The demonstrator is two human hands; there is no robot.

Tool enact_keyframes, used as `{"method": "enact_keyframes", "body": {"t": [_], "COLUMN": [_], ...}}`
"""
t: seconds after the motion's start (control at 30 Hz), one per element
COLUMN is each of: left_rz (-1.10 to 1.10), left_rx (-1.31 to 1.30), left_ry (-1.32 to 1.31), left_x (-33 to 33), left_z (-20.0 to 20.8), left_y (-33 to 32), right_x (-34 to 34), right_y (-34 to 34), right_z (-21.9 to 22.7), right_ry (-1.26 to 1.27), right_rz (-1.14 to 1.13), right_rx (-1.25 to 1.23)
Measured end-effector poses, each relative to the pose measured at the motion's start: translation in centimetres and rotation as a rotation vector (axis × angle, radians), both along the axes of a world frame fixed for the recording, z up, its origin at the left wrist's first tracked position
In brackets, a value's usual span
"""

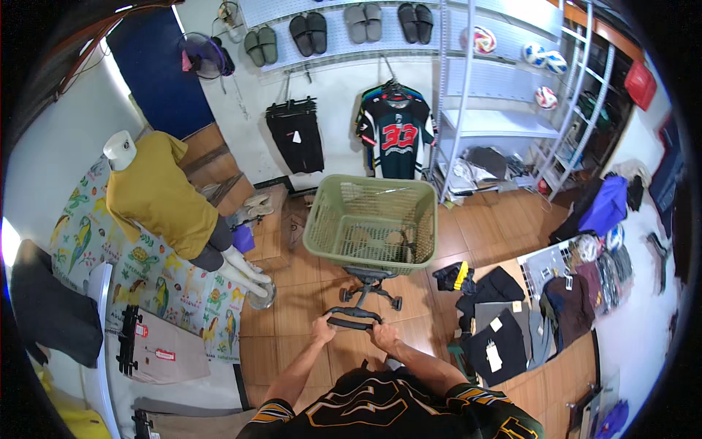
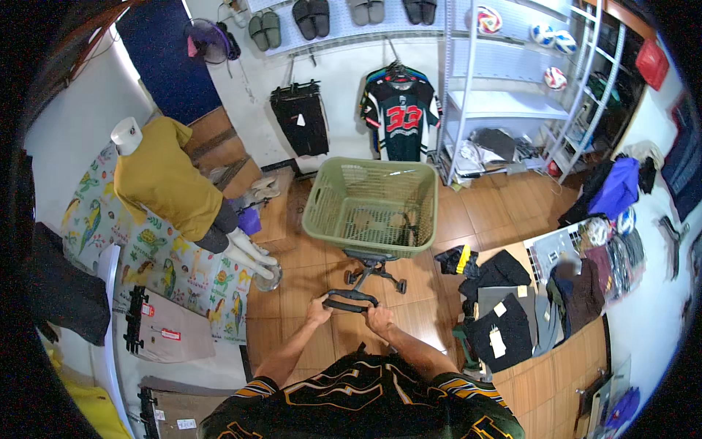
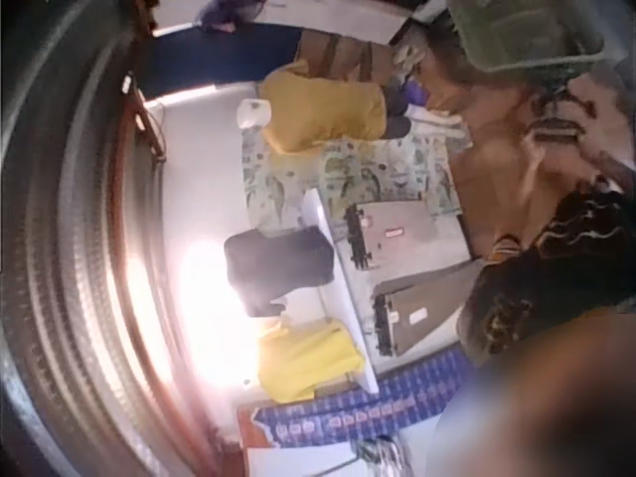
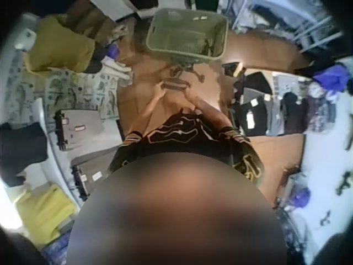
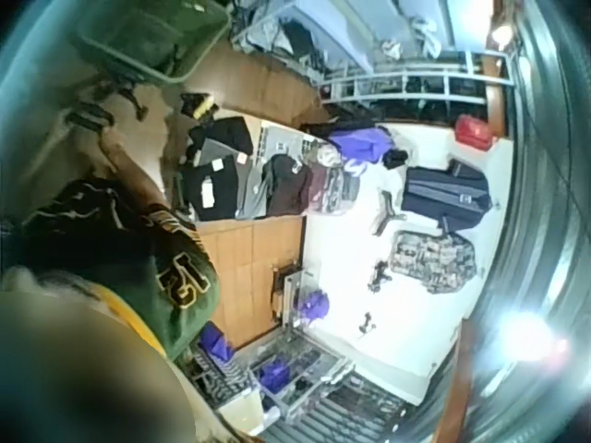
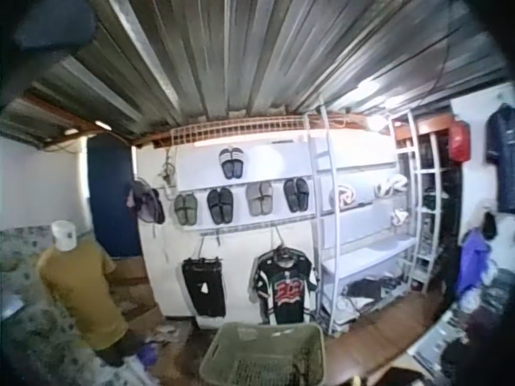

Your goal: Packing a soccer ball into a bag and then selecting multiple pairs of sandals from a wall display to place into a rolling basket.

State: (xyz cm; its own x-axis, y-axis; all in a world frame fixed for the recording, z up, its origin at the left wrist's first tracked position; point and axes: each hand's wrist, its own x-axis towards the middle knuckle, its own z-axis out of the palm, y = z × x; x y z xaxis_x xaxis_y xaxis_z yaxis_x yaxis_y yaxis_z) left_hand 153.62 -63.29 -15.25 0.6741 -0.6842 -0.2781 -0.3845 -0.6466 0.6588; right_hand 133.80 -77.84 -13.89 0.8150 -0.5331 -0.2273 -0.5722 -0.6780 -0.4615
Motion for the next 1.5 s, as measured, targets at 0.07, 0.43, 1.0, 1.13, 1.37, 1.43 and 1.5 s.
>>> {"method": "enact_keyframes", "body": {"t": [0.07,0.43,1.0,1.13,1.37,1.43,1.5], "left_rz": [0.083,-0.070,-0.407,-0.506,-0.630,-0.644,-0.703], "left_rx": [0.053,0.026,0.013,0.032,-0.096,-0.057,-0.053], "left_ry": [0.132,-0.023,-0.112,-0.106,-0.082,-0.074,-0.046], "left_x": [0.6,11.9,27.1,31.0,36.9,37.5,38.2], "left_z": [0.9,0.6,3.0,2.2,-0.7,0.2,1.4], "left_y": [-2.8,-13.3,-36.5,-41.2,-48.4,-51.0,-53.4], "right_x": [2.1,10.9,25.1,28.4,33.4,34.3,35.1], "right_y": [-1.5,-9.9,-25.5,-28.5,-33.4,-35.2,-36.8], "right_z": [-1.0,-4.6,-2.9,-0.5,1.2,1.6,1.3], "right_ry": [-0.020,-0.384,-0.103,0.055,0.135,0.131,0.144], "right_rz": [0.000,0.065,-0.467,-0.428,-0.443,-0.475,-0.445], "right_rx": [-0.021,-0.477,-0.047,0.007,0.103,0.115,0.092]}}
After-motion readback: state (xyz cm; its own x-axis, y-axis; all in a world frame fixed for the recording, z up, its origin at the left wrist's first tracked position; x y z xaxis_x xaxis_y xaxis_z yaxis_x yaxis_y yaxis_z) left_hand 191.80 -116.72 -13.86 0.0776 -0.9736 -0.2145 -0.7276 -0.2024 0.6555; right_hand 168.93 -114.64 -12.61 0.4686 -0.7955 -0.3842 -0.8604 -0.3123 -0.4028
